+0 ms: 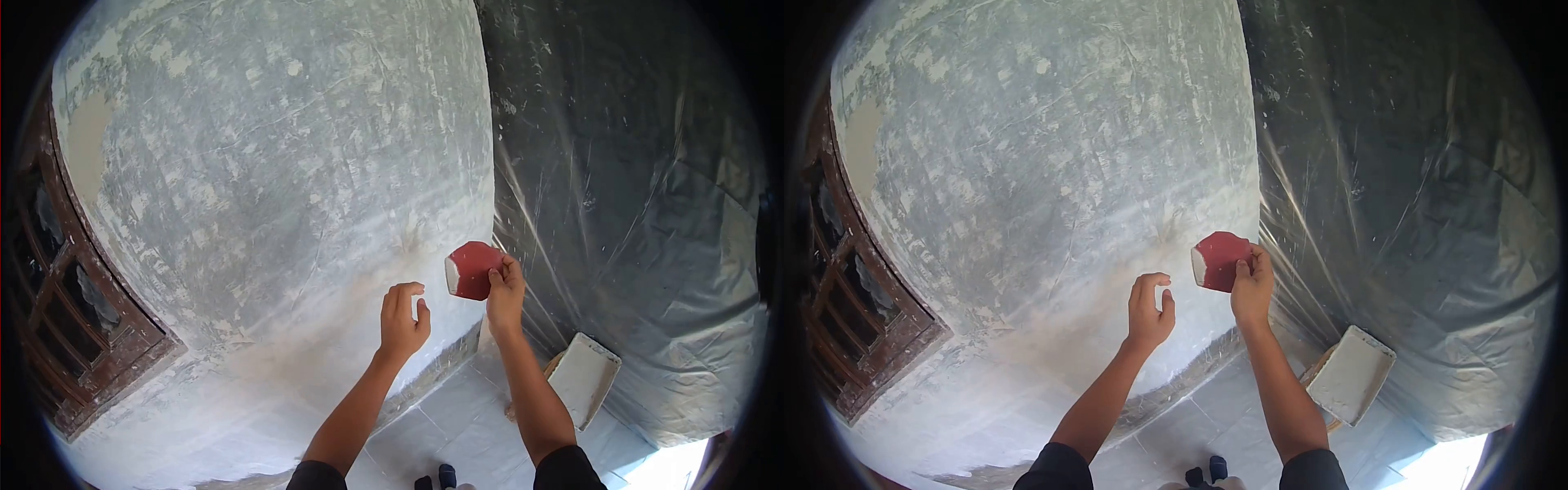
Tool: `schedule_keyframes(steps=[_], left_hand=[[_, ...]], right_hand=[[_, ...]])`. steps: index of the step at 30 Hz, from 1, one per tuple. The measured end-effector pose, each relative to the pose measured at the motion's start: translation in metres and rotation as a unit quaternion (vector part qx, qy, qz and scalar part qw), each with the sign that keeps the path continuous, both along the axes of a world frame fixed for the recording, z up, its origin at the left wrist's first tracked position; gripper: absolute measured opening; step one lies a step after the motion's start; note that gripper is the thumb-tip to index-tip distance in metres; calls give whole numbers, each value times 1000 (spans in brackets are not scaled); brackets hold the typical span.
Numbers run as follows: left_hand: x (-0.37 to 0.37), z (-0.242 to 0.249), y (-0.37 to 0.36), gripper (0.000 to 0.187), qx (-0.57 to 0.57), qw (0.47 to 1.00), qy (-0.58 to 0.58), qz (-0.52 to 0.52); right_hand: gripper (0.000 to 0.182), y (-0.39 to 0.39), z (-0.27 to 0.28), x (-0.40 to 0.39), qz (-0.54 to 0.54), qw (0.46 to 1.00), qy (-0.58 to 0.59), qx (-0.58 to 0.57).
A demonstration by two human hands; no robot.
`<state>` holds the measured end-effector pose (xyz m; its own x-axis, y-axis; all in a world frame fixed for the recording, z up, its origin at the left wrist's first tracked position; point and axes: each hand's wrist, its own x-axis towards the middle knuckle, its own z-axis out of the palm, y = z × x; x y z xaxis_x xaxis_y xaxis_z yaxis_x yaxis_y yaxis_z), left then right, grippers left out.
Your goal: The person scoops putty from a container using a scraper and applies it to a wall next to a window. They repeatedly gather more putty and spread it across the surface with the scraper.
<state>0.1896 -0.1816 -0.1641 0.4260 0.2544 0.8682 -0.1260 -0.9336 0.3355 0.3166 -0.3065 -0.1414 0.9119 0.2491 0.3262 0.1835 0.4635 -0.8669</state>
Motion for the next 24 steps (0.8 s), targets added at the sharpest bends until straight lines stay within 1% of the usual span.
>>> schedule_keyframes(steps=[2,6,8,11,13,15,17,18,20,24], left_hand=[[15,-17,-17,28,-16,999,22,-26],[41,-53,-51,30,-43,993,69,-81],[53,-73,-68,30,-56,989,85,-109],[63,-100,-97,31,-80,978,123,-151],[70,-121,-116,31,-98,963,159,-193],[75,-143,-135,30,-119,952,187,-211],[74,-161,-154,33,-142,936,237,-219],[74,-171,-162,33,-146,931,247,-225],[79,-192,-179,35,-127,922,275,-243],[97,-231,-211,38,-108,901,338,-248]], right_hand=[[23,-26,-22,13,-36,999,-10,-40],[22,-78,-54,21,-102,993,31,-52],[23,-103,-77,25,-118,988,60,-79],[22,-141,-100,27,-170,976,66,-121],[20,-166,-123,27,-194,970,71,-128],[19,-195,-143,31,-215,964,74,-138],[21,-223,-162,31,-214,955,77,-191],[21,-236,-170,31,-219,952,88,-196],[21,-263,-185,35,-242,940,109,-214],[24,-314,-237,58,-239,925,138,-262]])
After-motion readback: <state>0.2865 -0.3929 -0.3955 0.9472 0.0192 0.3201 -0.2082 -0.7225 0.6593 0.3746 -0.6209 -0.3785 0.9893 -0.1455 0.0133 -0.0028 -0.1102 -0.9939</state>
